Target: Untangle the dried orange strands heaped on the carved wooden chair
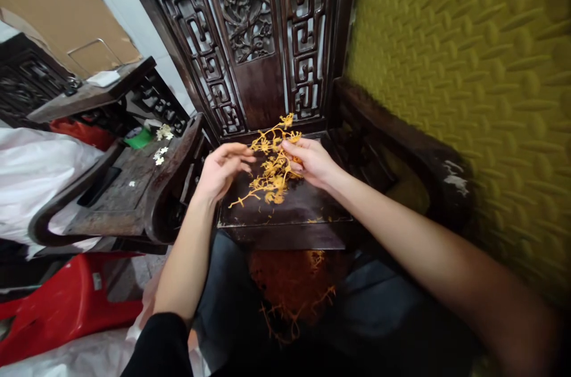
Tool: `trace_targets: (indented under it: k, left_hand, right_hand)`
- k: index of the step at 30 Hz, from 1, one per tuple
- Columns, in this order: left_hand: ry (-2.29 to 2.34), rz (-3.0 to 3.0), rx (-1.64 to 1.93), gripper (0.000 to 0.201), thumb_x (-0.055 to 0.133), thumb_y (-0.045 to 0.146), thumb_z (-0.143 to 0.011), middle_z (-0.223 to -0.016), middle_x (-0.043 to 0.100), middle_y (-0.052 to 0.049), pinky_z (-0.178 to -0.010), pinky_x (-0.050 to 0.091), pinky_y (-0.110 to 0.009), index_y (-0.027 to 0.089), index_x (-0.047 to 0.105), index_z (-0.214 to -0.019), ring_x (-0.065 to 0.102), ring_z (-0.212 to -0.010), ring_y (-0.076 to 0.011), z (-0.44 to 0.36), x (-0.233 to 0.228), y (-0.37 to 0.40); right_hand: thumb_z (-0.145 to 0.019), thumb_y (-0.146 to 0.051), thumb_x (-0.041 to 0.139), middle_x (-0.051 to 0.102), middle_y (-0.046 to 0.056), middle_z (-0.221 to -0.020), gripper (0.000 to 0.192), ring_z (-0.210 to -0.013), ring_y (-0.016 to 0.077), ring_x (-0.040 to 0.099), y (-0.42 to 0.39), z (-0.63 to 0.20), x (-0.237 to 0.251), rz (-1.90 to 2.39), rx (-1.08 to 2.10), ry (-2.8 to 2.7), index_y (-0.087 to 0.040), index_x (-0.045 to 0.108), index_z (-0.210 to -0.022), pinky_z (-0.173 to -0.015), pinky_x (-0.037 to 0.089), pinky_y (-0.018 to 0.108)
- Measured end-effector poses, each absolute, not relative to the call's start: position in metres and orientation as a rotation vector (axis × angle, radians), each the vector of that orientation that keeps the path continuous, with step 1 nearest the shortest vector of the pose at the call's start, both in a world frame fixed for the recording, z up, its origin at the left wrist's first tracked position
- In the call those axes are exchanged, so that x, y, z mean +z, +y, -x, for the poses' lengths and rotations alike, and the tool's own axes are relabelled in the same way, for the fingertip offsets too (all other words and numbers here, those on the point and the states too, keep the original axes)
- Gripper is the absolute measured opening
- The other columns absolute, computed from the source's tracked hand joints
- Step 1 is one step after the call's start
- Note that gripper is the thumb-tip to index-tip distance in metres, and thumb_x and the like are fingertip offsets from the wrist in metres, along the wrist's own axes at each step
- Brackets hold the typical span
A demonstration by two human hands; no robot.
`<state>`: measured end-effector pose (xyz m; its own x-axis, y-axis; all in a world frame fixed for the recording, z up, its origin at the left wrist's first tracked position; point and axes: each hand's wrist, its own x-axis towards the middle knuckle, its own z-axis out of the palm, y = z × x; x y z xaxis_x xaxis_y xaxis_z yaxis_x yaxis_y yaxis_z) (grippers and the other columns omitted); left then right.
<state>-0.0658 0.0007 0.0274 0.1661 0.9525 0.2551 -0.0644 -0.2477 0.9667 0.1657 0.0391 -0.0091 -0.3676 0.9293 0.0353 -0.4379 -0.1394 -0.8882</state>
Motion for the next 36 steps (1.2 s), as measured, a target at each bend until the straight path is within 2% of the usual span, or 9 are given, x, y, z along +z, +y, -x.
trace_targets:
  k: [4, 9, 13, 15, 20, 26, 30, 33, 36]
  left_hand:
    - [1.229, -1.481, 1.622, 0.030, 0.086, 0.036, -0.072, -0.083, 0.069, -0.003, -0.068, 0.053, -0.024, 0.018, 0.073, -0.092, 0.063, -0.071, -0.0110, 0.069, 0.003, 0.025]
    - [0.914, -2.083, 1.528, 0.036, 0.079, 0.028, -0.081, -0.120, 0.068, -0.008, -0.079, 0.056, -0.030, 0.027, 0.073, -0.117, 0.067, -0.086, -0.0137, 0.056, 0.015, 0.012]
    - [0.883, -2.290, 1.437, 0.012, 0.073, 0.025, -0.086, -0.111, 0.074, -0.007, -0.090, 0.056, -0.036, 0.026, 0.081, -0.095, 0.070, -0.100, -0.0202, 0.047, 0.027, -0.001]
    - [0.963, -2.133, 1.475, 0.008, 0.075, 0.027, -0.085, -0.094, 0.077, -0.006, -0.080, 0.057, -0.033, 0.023, 0.081, -0.087, 0.071, -0.086, -0.0184, 0.044, 0.026, -0.003]
    - [1.232, -1.480, 1.487, 0.028, 0.081, 0.043, -0.077, -0.060, 0.068, -0.002, -0.041, 0.036, -0.021, 0.016, 0.076, -0.077, 0.048, -0.042, -0.0073, 0.034, 0.018, -0.003]
    - [1.199, -1.368, 1.432, 0.038, 0.077, 0.050, -0.079, -0.058, 0.064, 0.000, -0.039, 0.029, -0.020, 0.016, 0.064, -0.073, 0.042, -0.039, -0.0057, 0.008, 0.011, -0.006]
    - [1.308, -1.417, 1.346, 0.039, 0.073, 0.051, -0.081, -0.055, 0.061, 0.002, -0.041, 0.029, -0.021, 0.017, 0.059, -0.069, 0.043, -0.040, -0.0065, -0.007, 0.007, -0.006]
    - [1.415, -1.545, 1.272, 0.035, 0.071, 0.045, -0.084, -0.054, 0.060, 0.002, -0.046, 0.032, -0.020, 0.017, 0.059, -0.066, 0.047, -0.045, -0.0075, -0.016, 0.006, -0.007]
    - [1.430, -1.589, 1.228, 0.033, 0.070, 0.042, -0.084, -0.054, 0.060, 0.002, -0.047, 0.032, -0.021, 0.017, 0.059, -0.067, 0.047, -0.045, -0.0078, -0.025, 0.004, -0.009]
  right_hand:
    - [-0.078, -0.040, 0.081, 0.046, -0.006, -0.060, 0.032, -0.041, 0.0018, 0.030, 0.030, -0.158, -0.007, 0.649, 1.841, -1.086, -0.015, 0.061, -0.080, -0.040, 0.015, 0.020]
    - [-0.080, -0.038, 0.079, 0.044, -0.006, -0.055, 0.033, -0.039, 0.0014, 0.027, 0.021, -0.158, -0.001, 0.661, 2.002, -1.156, -0.016, 0.056, -0.071, -0.037, 0.015, 0.020]
    - [-0.077, -0.039, 0.082, 0.046, -0.006, -0.053, 0.037, -0.037, 0.0011, 0.028, 0.020, -0.161, -0.003, 0.739, 2.108, -1.265, -0.015, 0.055, -0.068, -0.035, 0.015, 0.018]
    - [-0.079, -0.045, 0.080, 0.045, -0.006, -0.052, 0.042, -0.036, 0.0020, 0.031, 0.022, -0.162, -0.007, 0.798, 2.107, -1.325, -0.016, 0.054, -0.066, -0.032, 0.016, 0.018]
    - [-0.078, -0.045, 0.082, 0.060, 0.001, -0.064, 0.035, -0.046, 0.0086, 0.053, 0.031, -0.160, -0.014, 0.929, 1.606, -1.200, -0.014, 0.067, -0.085, -0.036, 0.040, 0.019]
    - [-0.086, -0.067, 0.063, 0.055, -0.001, -0.070, 0.057, -0.046, 0.0058, 0.039, 0.027, -0.143, -0.008, 0.875, 1.491, -0.947, -0.016, 0.068, -0.110, -0.035, 0.022, 0.020]
    - [-0.088, -0.077, 0.048, 0.059, 0.001, -0.077, 0.068, -0.058, 0.0115, 0.050, 0.022, -0.128, -0.014, 0.964, 1.380, -0.994, -0.020, 0.063, -0.122, -0.044, 0.036, 0.023]
    - [-0.088, -0.068, 0.058, 0.065, 0.004, -0.090, 0.056, -0.076, 0.0147, 0.059, 0.021, -0.122, -0.019, 0.976, 1.037, -1.076, -0.021, 0.063, -0.118, -0.065, 0.048, 0.026]
    - [-0.091, -0.063, 0.056, 0.066, 0.004, -0.082, 0.047, -0.073, 0.0147, 0.059, 0.027, -0.125, -0.022, 1.021, 0.867, -1.087, -0.018, 0.069, -0.093, -0.067, 0.046, 0.027]
